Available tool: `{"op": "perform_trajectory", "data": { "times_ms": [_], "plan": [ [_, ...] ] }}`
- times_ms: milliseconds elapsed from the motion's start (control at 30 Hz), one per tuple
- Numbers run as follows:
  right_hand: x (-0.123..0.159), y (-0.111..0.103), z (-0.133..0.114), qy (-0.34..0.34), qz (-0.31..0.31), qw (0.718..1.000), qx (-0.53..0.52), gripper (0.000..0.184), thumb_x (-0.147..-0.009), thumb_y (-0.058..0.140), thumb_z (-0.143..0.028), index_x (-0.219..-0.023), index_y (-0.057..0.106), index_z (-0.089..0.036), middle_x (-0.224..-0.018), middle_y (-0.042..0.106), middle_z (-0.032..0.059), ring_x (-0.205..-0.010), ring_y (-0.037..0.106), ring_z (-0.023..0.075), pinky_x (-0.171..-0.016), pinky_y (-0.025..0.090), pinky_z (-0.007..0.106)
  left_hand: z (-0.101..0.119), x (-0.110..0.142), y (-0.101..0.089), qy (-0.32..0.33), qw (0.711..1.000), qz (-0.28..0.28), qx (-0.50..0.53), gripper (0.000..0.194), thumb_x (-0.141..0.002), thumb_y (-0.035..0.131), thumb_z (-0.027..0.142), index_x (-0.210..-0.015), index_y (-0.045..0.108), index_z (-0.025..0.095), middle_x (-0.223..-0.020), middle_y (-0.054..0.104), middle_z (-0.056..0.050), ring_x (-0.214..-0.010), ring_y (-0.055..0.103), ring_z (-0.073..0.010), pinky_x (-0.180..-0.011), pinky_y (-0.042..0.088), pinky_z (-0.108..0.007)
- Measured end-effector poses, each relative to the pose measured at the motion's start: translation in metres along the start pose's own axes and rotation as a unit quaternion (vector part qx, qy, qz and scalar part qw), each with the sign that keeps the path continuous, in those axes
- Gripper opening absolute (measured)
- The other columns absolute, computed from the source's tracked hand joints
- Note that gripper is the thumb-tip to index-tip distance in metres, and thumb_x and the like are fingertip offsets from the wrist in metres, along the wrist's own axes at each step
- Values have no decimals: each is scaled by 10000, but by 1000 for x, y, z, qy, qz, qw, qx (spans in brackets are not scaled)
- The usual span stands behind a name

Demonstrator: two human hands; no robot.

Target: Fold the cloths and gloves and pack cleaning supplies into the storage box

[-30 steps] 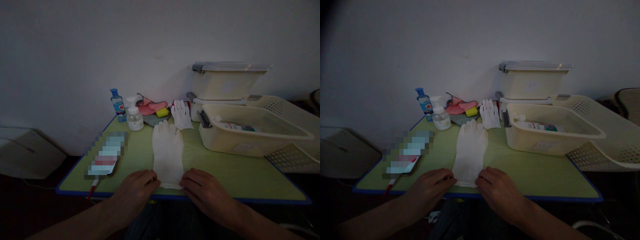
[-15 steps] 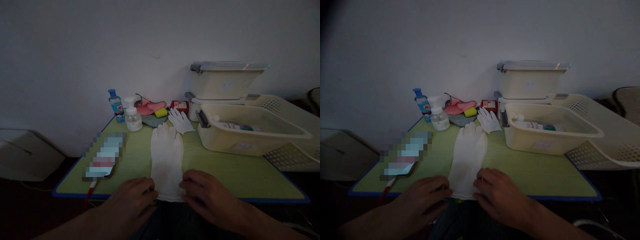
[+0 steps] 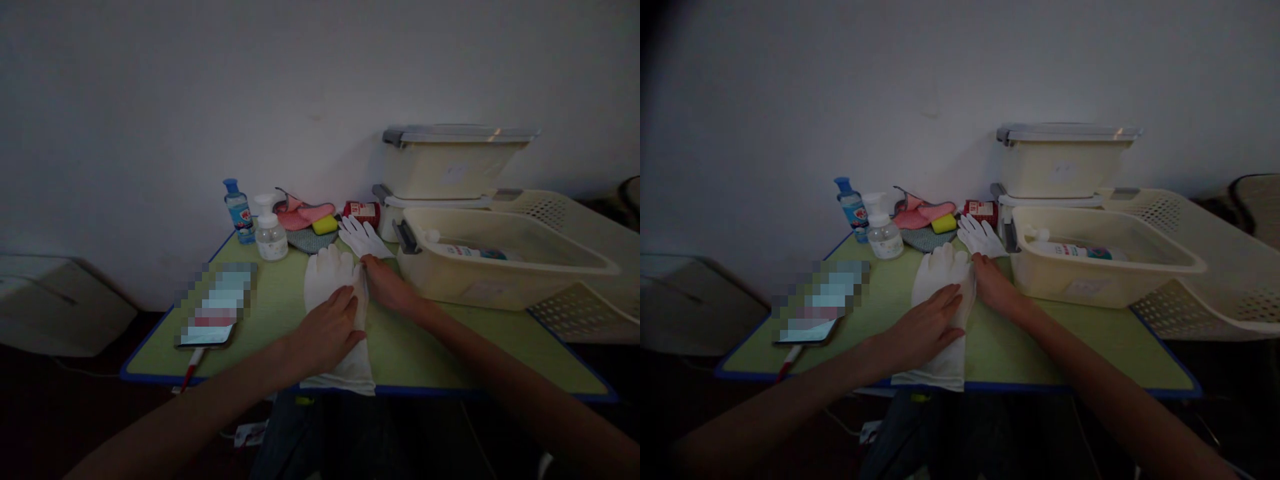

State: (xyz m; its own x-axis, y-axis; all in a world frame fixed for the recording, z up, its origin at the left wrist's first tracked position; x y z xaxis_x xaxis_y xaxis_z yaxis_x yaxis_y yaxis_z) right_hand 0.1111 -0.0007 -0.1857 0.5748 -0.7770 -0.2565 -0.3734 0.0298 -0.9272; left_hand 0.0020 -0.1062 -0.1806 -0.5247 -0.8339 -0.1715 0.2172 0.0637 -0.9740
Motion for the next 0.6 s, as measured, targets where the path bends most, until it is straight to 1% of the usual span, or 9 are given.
{"op": "perform_trajectory", "data": {
  "times_ms": [67, 133, 200, 233, 300, 367, 500, 600],
  "plan": [
    [1, -2, 2, 0, 3, 1000, -2, 441, -674, 346, 57, -1083, 464, -59, -1031, 558, 186, -1014, 534, 240, -883, 419, 374, -1, 0, 9, -1, 1000, -4, 3, 558, -877, 441, 374, -1272, 375, -15, -1392, 336, -241, -1323, 275, -288, -1061, 308, -397],
    [0, -2, 4, -2, 16, 1000, -12, 398, -712, 343, 35, -1063, 492, -78, -1054, 550, 175, -1047, 518, 231, -913, 401, 371, -2, 2, 15, -2, 1000, -8, 10, 570, -893, 394, 396, -1303, 339, 3, -1419, 296, -227, -1338, 242, -272, -1064, 302, -403],
    [-2, -2, 6, -1, 40, 998, -52, 307, -757, 363, -17, -1001, 528, -104, -1032, 556, 155, -1033, 519, 224, -917, 398, 379, -3, 4, 19, -3, 1000, -12, 17, 591, -899, 358, 427, -1325, 313, 20, -1437, 264, -211, -1348, 218, -258, -1073, 284, -403],
    [-3, -1, 8, 6, 54, 995, -88, 256, -769, 386, -48, -960, 541, -119, -1005, 563, 141, -1007, 527, 220, -905, 405, 382, -3, 5, 20, -4, 1000, -15, 19, 614, -895, 350, 450, -1334, 301, 25, -1444, 249, -205, -1352, 203, -254, -1080, 271, -402],
    [-5, 1, 14, 31, 75, 982, -171, 169, -762, 437, -97, -883, 541, -151, -932, 569, 99, -923, 547, 201, -850, 433, 369, -3, 6, 21, -9, 999, -25, 21, 677, -877, 349, 507, -1348, 283, 27, -1453, 225, -198, -1359, 176, -252, -1092, 241, -399],
    [-7, 4, 19, 56, 83, 969, -228, 118, -742, 463, -123, -836, 516, -170, -870, 562, 61, -845, 556, 176, -780, 456, 335, -2, 6, 21, -14, 999, -34, 21, 732, -857, 350, 551, -1356, 272, 22, -1457, 209, -196, -1362, 158, -256, -1101, 214, -397],
    [-9, 6, 22, 68, 83, 954, -280, 35, -739, 457, -173, -771, 465, -185, -773, 547, 18, -752, 550, 144, -675, 457, 271, -1, 6, 21, -11, 999, -36, 22, 776, -836, 352, 590, -1365, 258, 30, -1462, 195, -191, -1366, 140, -253, -1106, 198, -406],
    [-10, 4, 20, 68, 86, 935, -337, 29, -733, 462, -207, -744, 439, -194, -685, 493, -20, -654, 505, 125, -587, 425, 236, -2, 6, 20, -11, 999, -33, 22, 776, -835, 345, 598, -1370, 248, 44, -1468, 177, -187, -1369, 133, -249, -1103, 205, -414]
  ]
}}
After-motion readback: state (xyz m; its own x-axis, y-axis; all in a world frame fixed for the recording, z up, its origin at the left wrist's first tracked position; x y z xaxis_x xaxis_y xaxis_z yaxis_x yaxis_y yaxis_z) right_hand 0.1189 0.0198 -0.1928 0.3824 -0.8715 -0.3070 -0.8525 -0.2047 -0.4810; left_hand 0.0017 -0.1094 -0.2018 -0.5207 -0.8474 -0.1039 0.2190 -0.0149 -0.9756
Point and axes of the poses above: each hand's wrist, its own x-axis away from the middle knuckle, its own y-axis out of the palm, z = x × y, the point moved 4 cm from there along -x, towards the middle knuckle
